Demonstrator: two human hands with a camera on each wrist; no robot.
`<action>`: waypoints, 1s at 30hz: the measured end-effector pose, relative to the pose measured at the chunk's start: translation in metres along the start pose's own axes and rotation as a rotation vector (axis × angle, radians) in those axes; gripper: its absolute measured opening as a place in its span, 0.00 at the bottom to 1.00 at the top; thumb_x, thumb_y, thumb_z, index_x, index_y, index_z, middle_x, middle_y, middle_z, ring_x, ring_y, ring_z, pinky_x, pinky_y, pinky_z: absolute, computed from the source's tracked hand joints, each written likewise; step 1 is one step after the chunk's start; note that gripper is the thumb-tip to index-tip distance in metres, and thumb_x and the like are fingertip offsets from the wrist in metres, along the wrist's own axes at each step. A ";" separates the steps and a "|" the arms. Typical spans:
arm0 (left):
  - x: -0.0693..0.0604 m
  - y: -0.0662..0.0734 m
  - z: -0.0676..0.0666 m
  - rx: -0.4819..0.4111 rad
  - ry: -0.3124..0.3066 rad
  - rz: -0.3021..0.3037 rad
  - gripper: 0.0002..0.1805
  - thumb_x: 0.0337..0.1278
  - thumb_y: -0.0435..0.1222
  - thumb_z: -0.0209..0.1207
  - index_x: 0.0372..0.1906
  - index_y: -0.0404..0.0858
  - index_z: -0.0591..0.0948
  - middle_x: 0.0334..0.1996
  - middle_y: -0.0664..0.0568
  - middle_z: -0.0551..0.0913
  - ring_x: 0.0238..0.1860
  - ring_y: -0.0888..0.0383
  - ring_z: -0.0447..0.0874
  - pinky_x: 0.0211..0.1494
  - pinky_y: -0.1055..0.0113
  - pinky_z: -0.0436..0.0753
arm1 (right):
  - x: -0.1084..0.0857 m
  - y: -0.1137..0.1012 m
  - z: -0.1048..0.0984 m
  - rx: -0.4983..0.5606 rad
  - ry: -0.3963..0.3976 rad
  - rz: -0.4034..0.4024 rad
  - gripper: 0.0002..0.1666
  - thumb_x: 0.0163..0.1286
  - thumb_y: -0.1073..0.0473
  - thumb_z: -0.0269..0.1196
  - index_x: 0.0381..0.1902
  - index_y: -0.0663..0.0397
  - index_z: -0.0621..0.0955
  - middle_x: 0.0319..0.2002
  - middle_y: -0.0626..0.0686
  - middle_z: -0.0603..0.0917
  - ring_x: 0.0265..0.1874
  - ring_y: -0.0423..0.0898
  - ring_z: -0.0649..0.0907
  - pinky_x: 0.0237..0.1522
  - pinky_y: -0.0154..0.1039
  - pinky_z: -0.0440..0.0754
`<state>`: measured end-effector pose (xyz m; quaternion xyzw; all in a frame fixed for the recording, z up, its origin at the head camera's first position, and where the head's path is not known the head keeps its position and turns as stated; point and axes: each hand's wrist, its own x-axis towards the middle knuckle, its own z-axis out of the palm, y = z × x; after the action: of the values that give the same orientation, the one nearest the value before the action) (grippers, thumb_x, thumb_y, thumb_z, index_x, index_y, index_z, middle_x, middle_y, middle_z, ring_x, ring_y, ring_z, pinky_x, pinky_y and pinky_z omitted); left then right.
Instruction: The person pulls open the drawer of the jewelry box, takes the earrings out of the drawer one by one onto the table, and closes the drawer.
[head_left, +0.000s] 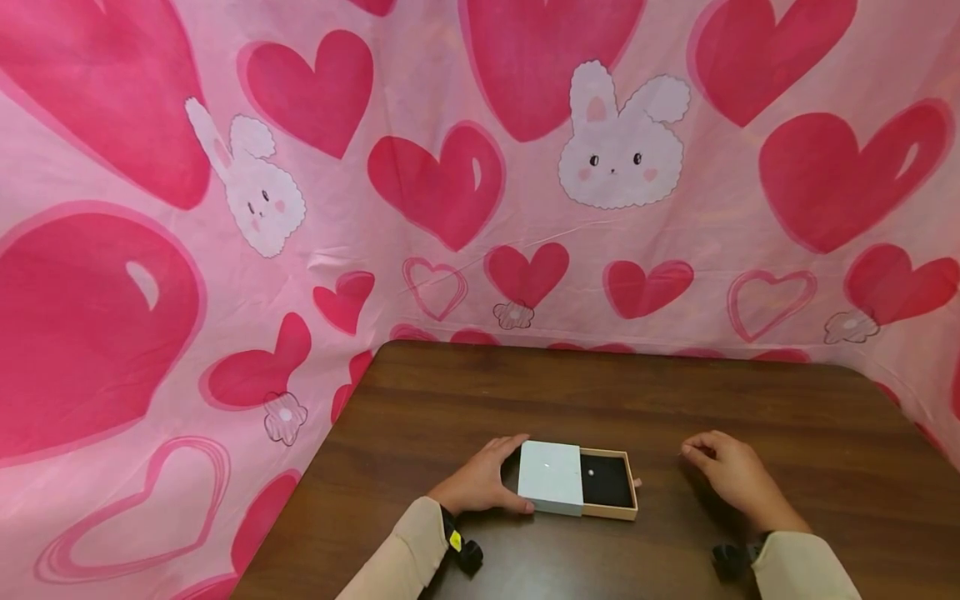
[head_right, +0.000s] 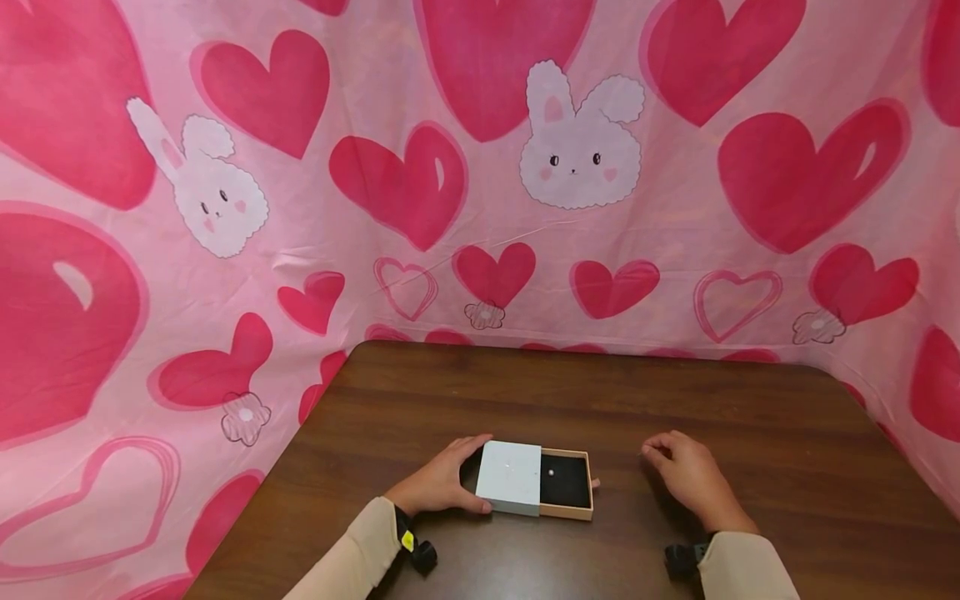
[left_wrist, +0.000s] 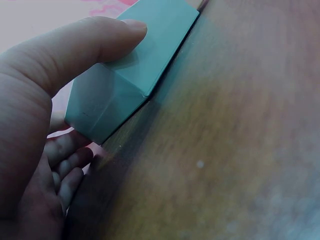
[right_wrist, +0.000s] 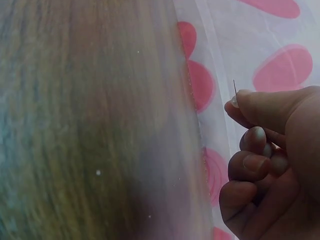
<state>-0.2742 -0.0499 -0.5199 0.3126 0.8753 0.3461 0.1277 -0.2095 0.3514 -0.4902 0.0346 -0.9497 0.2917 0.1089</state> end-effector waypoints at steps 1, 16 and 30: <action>0.000 0.000 0.000 0.000 -0.001 -0.001 0.58 0.35 0.62 0.73 0.75 0.53 0.58 0.70 0.59 0.63 0.68 0.58 0.60 0.65 0.48 0.65 | 0.000 0.001 0.000 0.001 0.001 0.003 0.08 0.70 0.59 0.62 0.38 0.58 0.85 0.38 0.55 0.83 0.42 0.58 0.81 0.44 0.59 0.76; 0.001 0.001 -0.001 -0.004 -0.008 -0.003 0.59 0.35 0.62 0.73 0.76 0.54 0.58 0.69 0.58 0.63 0.67 0.58 0.60 0.66 0.48 0.65 | 0.001 0.007 0.000 -0.035 0.000 0.023 0.08 0.69 0.58 0.62 0.37 0.57 0.85 0.36 0.53 0.83 0.40 0.58 0.81 0.42 0.58 0.76; 0.000 0.001 -0.001 0.007 -0.007 0.005 0.59 0.35 0.62 0.73 0.76 0.52 0.58 0.69 0.59 0.63 0.67 0.59 0.61 0.65 0.49 0.65 | 0.000 0.014 0.003 -0.052 -0.015 0.048 0.08 0.69 0.58 0.63 0.36 0.57 0.85 0.37 0.56 0.83 0.40 0.59 0.81 0.42 0.59 0.75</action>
<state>-0.2740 -0.0501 -0.5183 0.3165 0.8753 0.3422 0.1289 -0.2122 0.3613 -0.5005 0.0110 -0.9582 0.2694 0.0956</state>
